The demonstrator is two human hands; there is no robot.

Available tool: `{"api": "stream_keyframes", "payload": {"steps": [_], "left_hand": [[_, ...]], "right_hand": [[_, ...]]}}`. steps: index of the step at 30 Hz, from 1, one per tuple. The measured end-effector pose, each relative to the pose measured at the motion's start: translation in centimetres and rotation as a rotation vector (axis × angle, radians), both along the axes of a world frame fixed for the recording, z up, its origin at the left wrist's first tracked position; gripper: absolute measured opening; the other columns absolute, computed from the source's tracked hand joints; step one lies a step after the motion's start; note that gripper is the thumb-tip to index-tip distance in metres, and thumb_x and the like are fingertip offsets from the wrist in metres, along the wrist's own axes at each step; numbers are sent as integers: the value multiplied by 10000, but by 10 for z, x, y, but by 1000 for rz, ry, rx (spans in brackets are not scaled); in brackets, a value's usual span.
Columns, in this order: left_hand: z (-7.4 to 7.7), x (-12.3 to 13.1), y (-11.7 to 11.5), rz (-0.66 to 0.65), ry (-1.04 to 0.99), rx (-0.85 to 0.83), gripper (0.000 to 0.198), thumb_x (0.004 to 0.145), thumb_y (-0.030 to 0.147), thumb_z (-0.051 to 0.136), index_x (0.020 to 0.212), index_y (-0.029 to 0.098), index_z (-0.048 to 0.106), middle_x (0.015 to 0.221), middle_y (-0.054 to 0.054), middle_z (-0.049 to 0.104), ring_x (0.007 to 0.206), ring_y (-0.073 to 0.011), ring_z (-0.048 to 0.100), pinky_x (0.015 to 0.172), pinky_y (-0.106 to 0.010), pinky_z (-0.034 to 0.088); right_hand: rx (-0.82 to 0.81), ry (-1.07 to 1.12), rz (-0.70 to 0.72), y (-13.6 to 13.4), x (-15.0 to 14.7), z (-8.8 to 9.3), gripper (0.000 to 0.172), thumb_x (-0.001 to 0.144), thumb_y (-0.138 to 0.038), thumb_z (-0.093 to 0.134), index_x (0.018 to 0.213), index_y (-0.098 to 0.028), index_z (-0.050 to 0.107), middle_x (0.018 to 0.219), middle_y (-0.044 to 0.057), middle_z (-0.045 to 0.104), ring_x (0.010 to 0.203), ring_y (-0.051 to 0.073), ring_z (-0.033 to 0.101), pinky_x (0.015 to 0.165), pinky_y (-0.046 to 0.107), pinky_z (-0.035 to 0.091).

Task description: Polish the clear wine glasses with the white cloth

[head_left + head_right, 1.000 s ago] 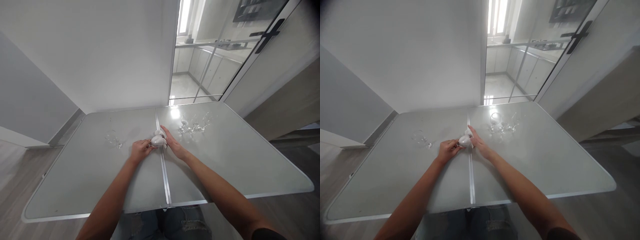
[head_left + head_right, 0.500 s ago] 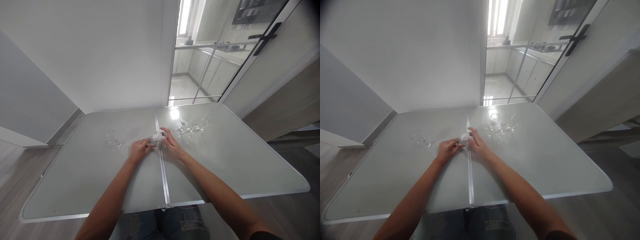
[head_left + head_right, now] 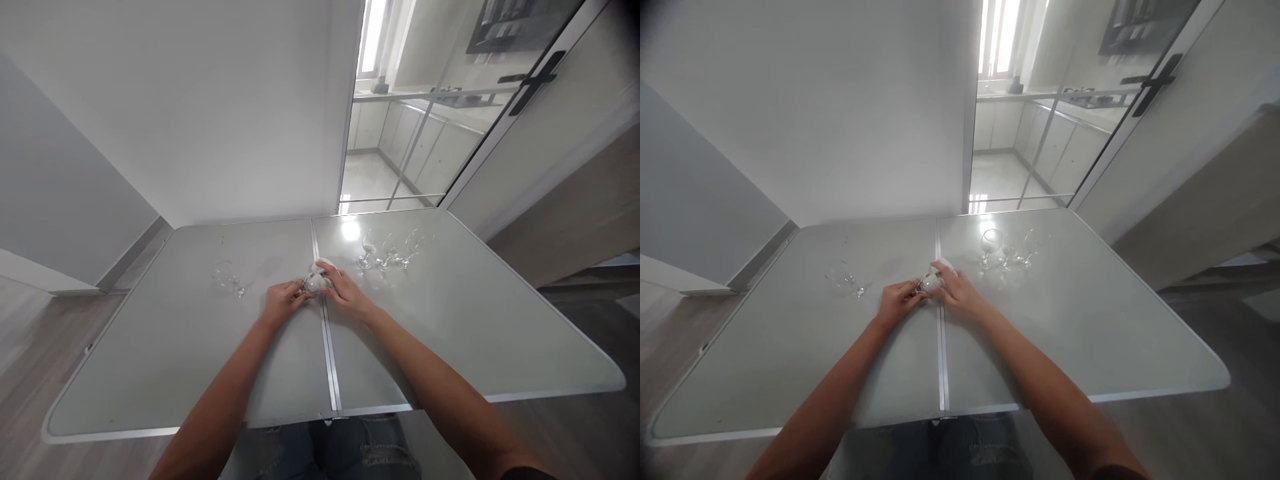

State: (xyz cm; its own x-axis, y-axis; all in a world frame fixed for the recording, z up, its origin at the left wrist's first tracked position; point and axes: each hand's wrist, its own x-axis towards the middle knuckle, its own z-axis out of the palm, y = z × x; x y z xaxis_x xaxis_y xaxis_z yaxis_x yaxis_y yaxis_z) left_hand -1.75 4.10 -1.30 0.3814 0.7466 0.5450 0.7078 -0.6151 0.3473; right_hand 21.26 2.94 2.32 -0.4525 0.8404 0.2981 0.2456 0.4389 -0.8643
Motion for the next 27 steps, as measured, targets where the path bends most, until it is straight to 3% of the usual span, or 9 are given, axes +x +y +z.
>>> {"api": "stream_keyframes", "payload": {"steps": [3,5,9,12,14,17,21,24,27], "left_hand": [[0,-1,2,12,-24,-22,369,893,569,635,896,213,732,656,-4,681,573,-118,601,573,-236,391],[1,-2,2,1,-31,-31,371,898,566,628,925,212,736,662,-6,685,577,-120,602,576,-234,396],[0,-2,0,-52,20,-11,352,909,548,623,962,221,743,679,-16,699,584,-125,614,576,-236,391],[-1,-1,-1,-71,58,7,357,906,553,624,944,219,744,659,-17,694,571,-128,612,570,-240,382],[-2,-1,-1,-41,42,7,362,901,554,631,966,215,743,675,-18,702,573,-127,616,575,-239,386],[-3,-1,2,0,-2,-5,355,890,552,648,958,216,742,700,-15,712,587,-122,620,581,-235,390],[-5,-2,4,29,-58,-22,375,870,575,660,923,213,741,682,-9,698,578,-118,603,573,-235,389],[-5,-3,3,17,-66,-14,348,884,549,657,935,217,748,686,-10,698,580,-114,602,575,-234,389],[-3,-3,1,-26,-33,7,318,903,512,650,976,220,754,722,-19,718,595,-113,615,584,-234,394]], "right_hand": [[-233,278,10,-4,-2,2,629,1022,-584,305,1563,-274,220,1251,95,634,1174,240,592,1043,432,433],[-321,359,39,-5,0,5,639,1023,-602,254,1565,-267,217,1184,86,655,1123,235,614,989,412,468],[-193,141,76,-3,6,10,616,1007,-622,321,1499,-254,364,1132,78,684,1094,248,611,1000,428,447],[19,-144,78,1,8,8,550,1003,-570,405,1440,-237,441,1107,90,721,1084,272,610,1069,502,365],[89,-204,60,3,7,4,528,1002,-533,437,1437,-234,437,1142,104,727,1167,296,592,1120,552,284],[10,-29,31,0,4,1,591,1008,-536,423,1517,-261,300,1300,116,674,1327,286,515,1161,550,249],[-292,312,79,-7,2,8,631,1035,-565,210,1584,-277,91,1368,132,635,1301,268,561,1098,523,381],[-382,337,128,-9,5,17,629,1032,-564,228,1574,-251,165,1286,128,684,1273,280,587,1074,512,419],[-297,199,181,-7,11,20,579,1018,-507,390,1525,-244,295,1249,104,704,1290,272,573,1100,488,413]]}}
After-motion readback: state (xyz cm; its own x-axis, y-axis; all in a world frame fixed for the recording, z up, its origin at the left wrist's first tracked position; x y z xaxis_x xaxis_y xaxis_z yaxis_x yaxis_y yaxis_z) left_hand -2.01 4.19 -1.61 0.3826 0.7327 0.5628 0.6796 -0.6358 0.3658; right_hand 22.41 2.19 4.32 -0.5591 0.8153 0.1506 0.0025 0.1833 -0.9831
